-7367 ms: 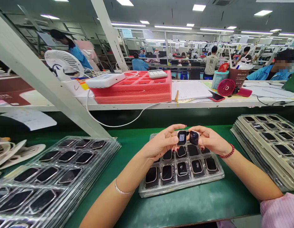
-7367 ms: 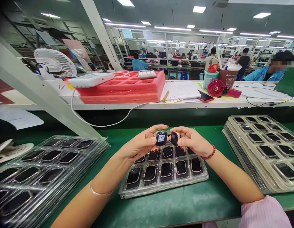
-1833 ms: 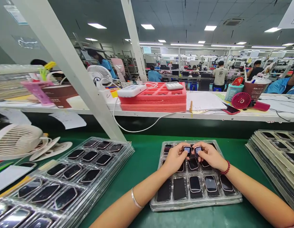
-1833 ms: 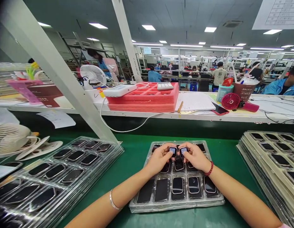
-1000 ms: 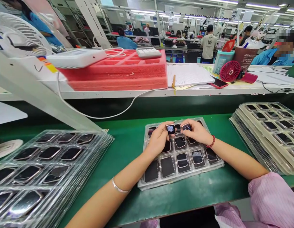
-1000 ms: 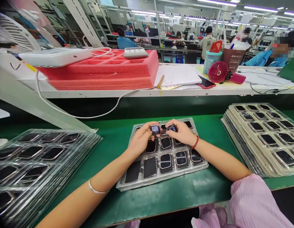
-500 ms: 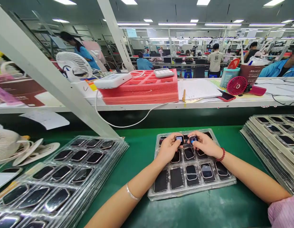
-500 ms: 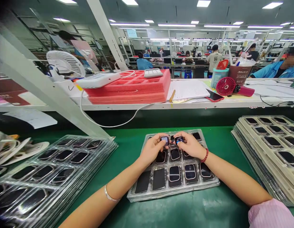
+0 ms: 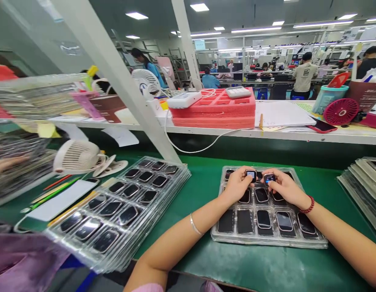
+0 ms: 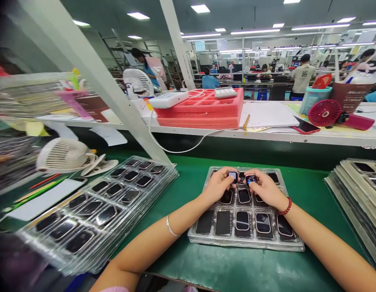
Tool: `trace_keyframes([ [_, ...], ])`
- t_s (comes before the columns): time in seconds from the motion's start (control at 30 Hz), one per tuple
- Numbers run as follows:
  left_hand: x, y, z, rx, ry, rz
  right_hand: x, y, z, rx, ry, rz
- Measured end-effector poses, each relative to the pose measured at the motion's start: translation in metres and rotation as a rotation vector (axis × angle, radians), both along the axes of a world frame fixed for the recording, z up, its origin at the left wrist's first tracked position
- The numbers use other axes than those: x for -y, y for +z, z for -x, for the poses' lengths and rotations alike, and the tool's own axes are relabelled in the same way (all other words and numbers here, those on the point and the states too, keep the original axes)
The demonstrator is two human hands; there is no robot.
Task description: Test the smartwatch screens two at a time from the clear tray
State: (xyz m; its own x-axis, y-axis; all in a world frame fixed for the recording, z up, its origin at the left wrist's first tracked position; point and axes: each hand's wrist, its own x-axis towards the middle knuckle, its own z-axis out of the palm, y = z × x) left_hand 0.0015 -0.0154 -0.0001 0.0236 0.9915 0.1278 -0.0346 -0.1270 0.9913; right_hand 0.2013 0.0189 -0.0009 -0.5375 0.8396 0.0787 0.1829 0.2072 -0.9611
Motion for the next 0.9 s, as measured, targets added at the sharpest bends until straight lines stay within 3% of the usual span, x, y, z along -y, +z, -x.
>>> trace_keyframes([
  [0.37,-0.0059,-0.0049,0.0031,0.021,0.011,0.014,-0.0002,0.0008,0.0,-0.005,0.005,-0.051],
  [0.9,-0.0089,-0.0049,0.006,0.011,0.005,0.025,-0.0048,0.0012,0.0007,-0.055,0.036,0.008],
])
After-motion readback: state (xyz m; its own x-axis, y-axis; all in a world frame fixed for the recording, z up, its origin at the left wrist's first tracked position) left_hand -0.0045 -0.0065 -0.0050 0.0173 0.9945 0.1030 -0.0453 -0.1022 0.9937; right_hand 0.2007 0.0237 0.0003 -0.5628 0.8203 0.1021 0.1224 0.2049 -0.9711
